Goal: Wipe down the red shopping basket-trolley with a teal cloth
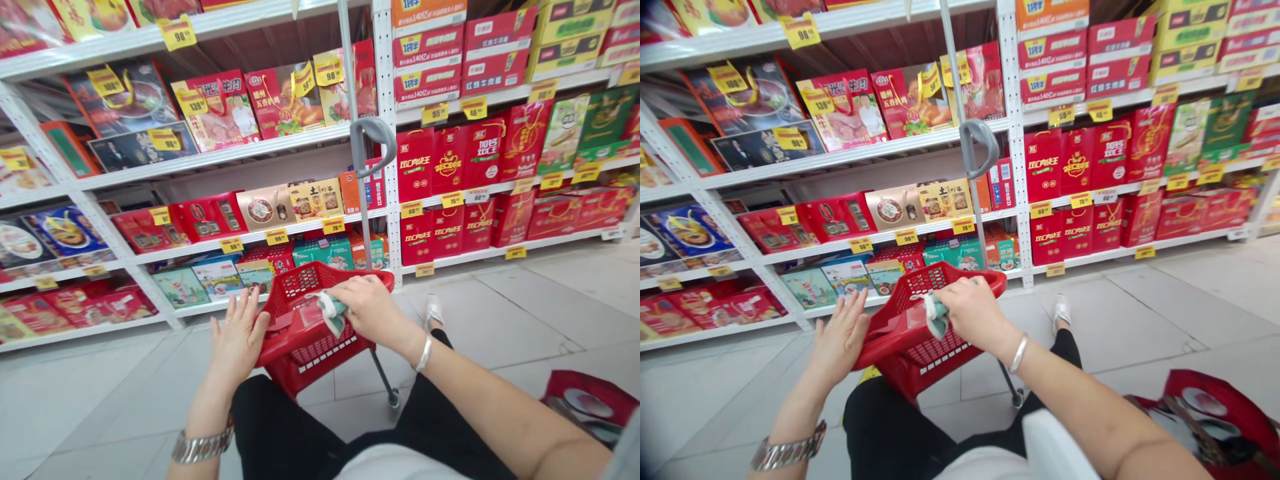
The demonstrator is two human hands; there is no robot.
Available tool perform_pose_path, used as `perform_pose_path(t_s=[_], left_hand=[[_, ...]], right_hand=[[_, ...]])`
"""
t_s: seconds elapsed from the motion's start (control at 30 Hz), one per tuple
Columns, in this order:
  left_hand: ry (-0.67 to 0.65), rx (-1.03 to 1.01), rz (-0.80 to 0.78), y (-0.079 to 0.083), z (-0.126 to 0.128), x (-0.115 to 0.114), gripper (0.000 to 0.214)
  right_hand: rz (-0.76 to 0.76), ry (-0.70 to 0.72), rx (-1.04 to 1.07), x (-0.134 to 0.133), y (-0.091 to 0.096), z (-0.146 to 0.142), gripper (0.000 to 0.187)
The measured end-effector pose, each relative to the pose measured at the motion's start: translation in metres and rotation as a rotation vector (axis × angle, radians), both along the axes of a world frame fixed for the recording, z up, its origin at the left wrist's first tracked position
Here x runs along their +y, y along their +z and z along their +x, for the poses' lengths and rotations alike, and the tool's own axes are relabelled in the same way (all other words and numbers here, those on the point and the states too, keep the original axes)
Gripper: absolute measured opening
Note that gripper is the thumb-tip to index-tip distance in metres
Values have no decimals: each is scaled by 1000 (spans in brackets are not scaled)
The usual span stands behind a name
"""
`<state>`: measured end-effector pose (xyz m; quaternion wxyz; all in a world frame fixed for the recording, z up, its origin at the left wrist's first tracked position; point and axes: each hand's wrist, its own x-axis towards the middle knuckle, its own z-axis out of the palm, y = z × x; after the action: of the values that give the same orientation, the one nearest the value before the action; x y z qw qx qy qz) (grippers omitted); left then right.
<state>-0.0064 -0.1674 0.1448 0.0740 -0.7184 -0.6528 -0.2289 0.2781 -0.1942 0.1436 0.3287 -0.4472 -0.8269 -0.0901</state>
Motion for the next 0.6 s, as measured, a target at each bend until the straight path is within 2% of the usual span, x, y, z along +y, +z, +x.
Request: perform_pose_path(t_s=[0.17,0.3,0.37,0.47,0.53,0.6], left_hand=[[47,-78,-67,4,-12,9,67],[-11,-73,-98,5,-12,10,65],[-28,-64,-114,4,-11,9,64],[-51,-61,-98,2,-8,6,63],[-70,-55,-73,1,-7,4,62],[-77,-47,-70,1,-6,3,62]], right_hand=[[-26,-239,13,22,-10,55,37],[118,-308,80,35,-13,76,40],[238,-295,107,36,-8,68,39],[379,-120,97,29,3,33,38],[403,38,50,20,6,2,35],[364,184,-22,9,4,-25,31]])
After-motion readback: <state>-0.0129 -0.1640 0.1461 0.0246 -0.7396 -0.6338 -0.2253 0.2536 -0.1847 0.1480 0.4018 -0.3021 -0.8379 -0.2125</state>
